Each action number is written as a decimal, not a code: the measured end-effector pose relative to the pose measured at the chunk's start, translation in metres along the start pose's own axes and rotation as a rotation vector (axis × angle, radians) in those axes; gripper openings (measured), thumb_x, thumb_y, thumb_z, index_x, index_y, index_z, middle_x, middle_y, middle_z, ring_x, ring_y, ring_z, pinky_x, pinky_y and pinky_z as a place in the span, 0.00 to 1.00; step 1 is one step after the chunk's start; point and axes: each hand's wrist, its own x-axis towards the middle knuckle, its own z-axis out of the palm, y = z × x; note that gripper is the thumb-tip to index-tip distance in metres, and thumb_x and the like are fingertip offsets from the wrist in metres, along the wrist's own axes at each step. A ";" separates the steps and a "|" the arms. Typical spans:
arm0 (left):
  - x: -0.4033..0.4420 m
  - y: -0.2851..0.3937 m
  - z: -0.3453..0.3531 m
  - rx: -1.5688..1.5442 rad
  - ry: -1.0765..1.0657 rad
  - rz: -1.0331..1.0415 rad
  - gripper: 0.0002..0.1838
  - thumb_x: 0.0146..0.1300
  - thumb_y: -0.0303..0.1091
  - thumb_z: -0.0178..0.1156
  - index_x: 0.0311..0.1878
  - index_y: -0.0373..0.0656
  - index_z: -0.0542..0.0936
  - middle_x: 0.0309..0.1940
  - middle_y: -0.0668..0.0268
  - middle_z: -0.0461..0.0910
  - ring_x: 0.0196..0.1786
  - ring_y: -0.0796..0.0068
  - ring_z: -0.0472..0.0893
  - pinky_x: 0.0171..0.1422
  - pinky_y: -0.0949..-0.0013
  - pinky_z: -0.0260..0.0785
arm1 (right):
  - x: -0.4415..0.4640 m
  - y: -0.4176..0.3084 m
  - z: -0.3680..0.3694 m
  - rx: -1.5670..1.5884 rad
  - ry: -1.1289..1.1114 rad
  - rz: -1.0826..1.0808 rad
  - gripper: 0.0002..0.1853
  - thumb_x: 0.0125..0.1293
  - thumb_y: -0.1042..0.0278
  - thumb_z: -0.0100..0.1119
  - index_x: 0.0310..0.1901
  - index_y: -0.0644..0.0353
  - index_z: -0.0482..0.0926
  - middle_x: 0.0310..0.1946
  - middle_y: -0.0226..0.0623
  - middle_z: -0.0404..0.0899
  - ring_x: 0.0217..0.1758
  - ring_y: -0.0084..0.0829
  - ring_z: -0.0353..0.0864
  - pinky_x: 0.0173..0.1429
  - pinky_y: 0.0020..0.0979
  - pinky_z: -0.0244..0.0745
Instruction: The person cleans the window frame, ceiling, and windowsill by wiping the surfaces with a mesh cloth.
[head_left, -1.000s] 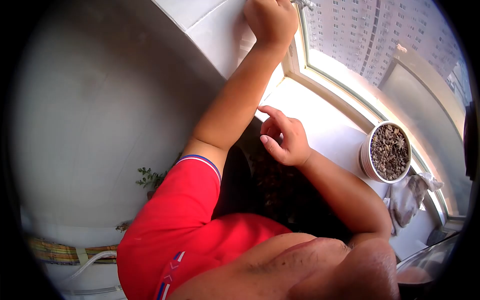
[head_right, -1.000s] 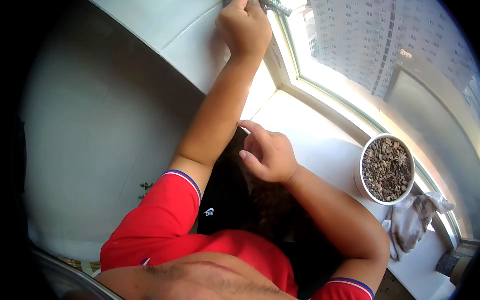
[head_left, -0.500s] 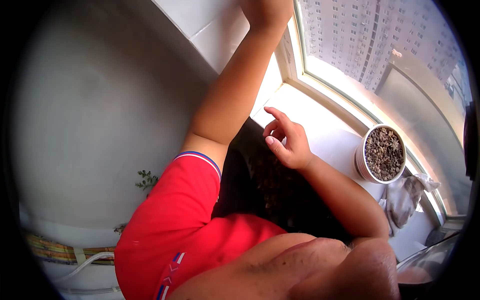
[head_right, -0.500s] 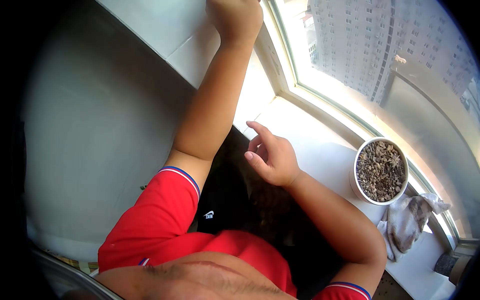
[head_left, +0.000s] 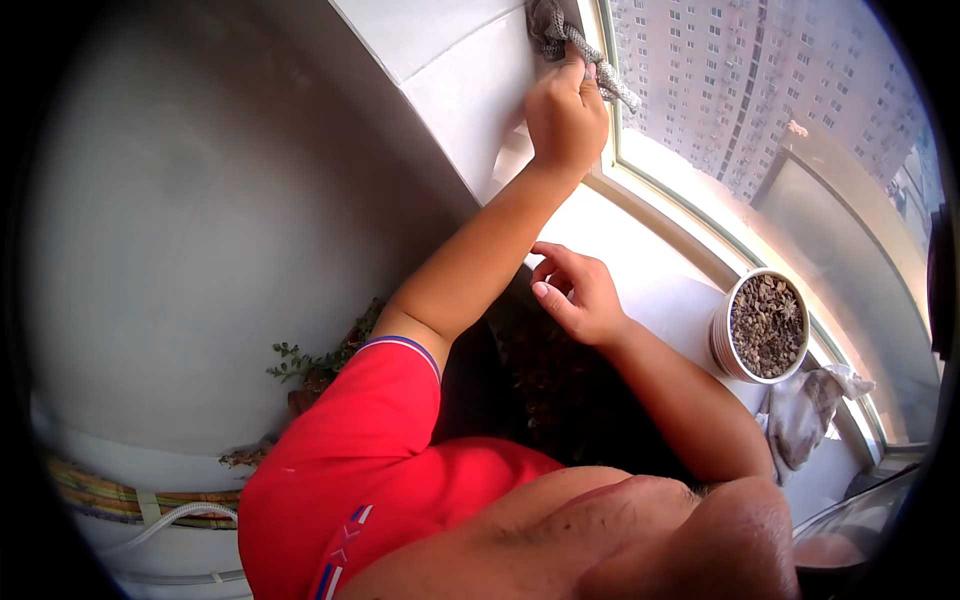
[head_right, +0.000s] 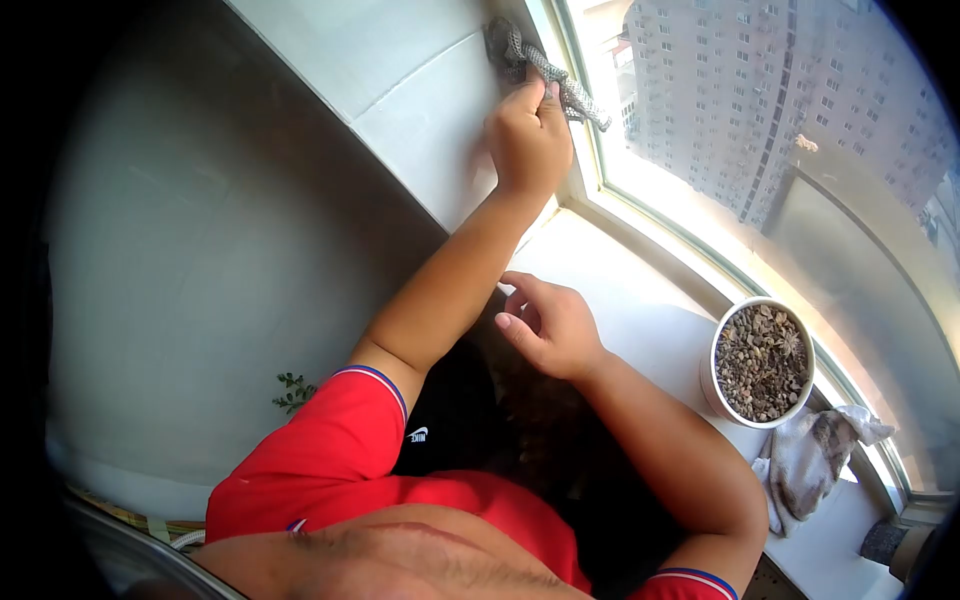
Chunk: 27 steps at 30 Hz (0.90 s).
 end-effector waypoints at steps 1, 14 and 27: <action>-0.008 -0.004 0.002 -0.045 0.037 0.060 0.05 0.65 0.22 0.62 0.36 0.30 0.85 0.23 0.48 0.81 0.25 0.49 0.82 0.32 0.57 0.71 | 0.001 0.001 0.002 -0.009 -0.005 0.003 0.29 0.68 0.57 0.62 0.67 0.63 0.74 0.35 0.37 0.86 0.26 0.33 0.83 0.37 0.34 0.77; 0.081 0.025 0.005 0.034 0.016 0.008 0.12 0.65 0.22 0.61 0.24 0.32 0.74 0.15 0.52 0.76 0.21 0.51 0.79 0.27 0.59 0.69 | 0.004 -0.002 0.006 0.019 -0.045 0.004 0.25 0.69 0.57 0.62 0.63 0.63 0.78 0.34 0.40 0.86 0.27 0.36 0.83 0.38 0.34 0.77; 0.034 0.009 0.001 0.100 -0.030 0.053 0.07 0.66 0.23 0.61 0.33 0.27 0.82 0.19 0.48 0.78 0.23 0.49 0.79 0.28 0.55 0.67 | 0.004 -0.003 0.000 -0.067 -0.113 -0.019 0.24 0.70 0.50 0.58 0.55 0.64 0.85 0.40 0.51 0.87 0.38 0.50 0.86 0.47 0.43 0.81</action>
